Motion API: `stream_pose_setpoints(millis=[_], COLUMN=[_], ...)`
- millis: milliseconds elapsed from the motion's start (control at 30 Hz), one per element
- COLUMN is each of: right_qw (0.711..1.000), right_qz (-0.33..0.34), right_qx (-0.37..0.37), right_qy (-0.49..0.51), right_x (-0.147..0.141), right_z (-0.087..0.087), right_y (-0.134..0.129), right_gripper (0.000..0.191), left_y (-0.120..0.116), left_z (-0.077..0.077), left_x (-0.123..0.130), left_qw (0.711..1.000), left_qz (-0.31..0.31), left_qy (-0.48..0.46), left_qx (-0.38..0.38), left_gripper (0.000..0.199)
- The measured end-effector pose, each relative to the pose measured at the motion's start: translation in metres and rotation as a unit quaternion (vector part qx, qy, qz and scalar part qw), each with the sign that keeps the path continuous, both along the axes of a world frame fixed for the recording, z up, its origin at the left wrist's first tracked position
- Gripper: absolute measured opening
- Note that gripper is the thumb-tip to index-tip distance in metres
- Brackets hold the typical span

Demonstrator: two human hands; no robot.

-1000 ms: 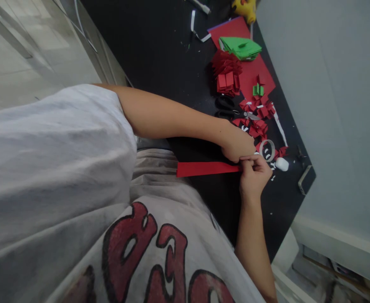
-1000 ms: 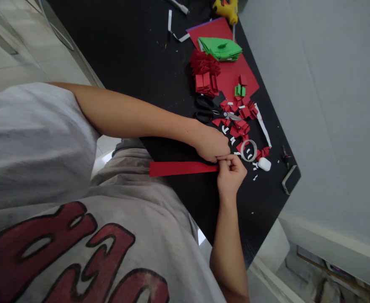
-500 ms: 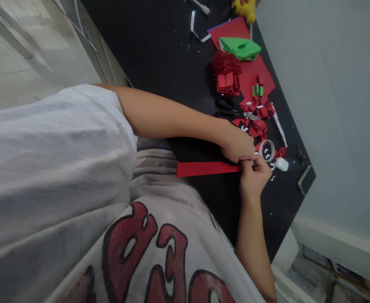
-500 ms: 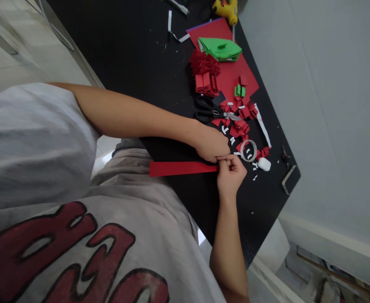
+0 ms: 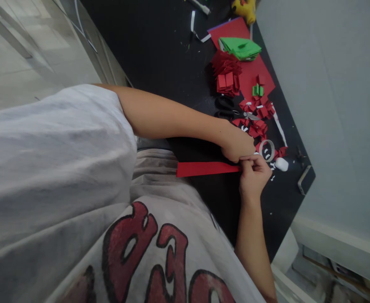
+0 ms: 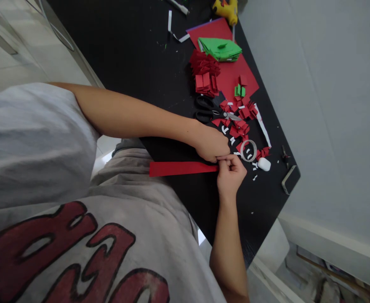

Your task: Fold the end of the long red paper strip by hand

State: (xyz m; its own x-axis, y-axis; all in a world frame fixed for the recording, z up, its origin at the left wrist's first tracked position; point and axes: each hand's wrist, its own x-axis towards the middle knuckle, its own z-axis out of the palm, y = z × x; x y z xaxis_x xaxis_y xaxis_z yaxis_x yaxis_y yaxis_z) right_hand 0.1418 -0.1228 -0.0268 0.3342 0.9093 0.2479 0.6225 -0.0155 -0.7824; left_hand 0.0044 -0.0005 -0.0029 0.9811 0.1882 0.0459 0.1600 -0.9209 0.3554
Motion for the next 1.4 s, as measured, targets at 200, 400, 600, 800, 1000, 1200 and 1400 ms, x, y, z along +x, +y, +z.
stream_pose_setpoints(millis=[200,400,600,800,1000,1200,1400], right_qw=[1.0,1.0,1.0,1.0,1.0,1.0,1.0], right_qz=[0.0,-0.001,0.002,-0.002,-0.003,-0.003,-0.002], right_qx=[0.003,-0.003,-0.001,-0.006,-0.008,-0.009,-0.011], right_qy=[0.004,0.006,0.003,0.001,-0.006,-0.01,-0.023], right_x=[-0.0003,0.0004,-0.0012,-0.0005,0.0002,0.0001,-0.0004], right_z=[-0.0007,-0.0008,0.0008,0.0003,-0.0004,0.0008,0.0005], right_y=[0.0004,0.0005,-0.0002,0.0002,0.0003,-0.0005,-0.0004], right_gripper=[0.009,0.01,0.01,0.01,0.01,0.01,0.011], left_y=[-0.0002,-0.0002,-0.0009,-0.0013,-0.0009,-0.0006,-0.0008], left_z=[0.0003,0.0012,0.0025,0.0033,0.0032,0.0029,0.0019], left_x=[-0.0003,-0.0019,-0.0021,-0.0029,-0.0024,-0.0024,-0.0009], left_qw=[1.0,1.0,1.0,1.0,1.0,1.0,1.0], left_qz=[-0.003,-0.01,-0.01,-0.007,-0.008,0.001,0.014], left_qy=[0.008,0.007,0.011,0.015,0.017,0.009,-0.013], left_qx=[0.013,0.022,0.026,0.024,0.015,0.005,-0.017], left_gripper=[0.025,0.026,0.028,0.028,0.026,0.027,0.016])
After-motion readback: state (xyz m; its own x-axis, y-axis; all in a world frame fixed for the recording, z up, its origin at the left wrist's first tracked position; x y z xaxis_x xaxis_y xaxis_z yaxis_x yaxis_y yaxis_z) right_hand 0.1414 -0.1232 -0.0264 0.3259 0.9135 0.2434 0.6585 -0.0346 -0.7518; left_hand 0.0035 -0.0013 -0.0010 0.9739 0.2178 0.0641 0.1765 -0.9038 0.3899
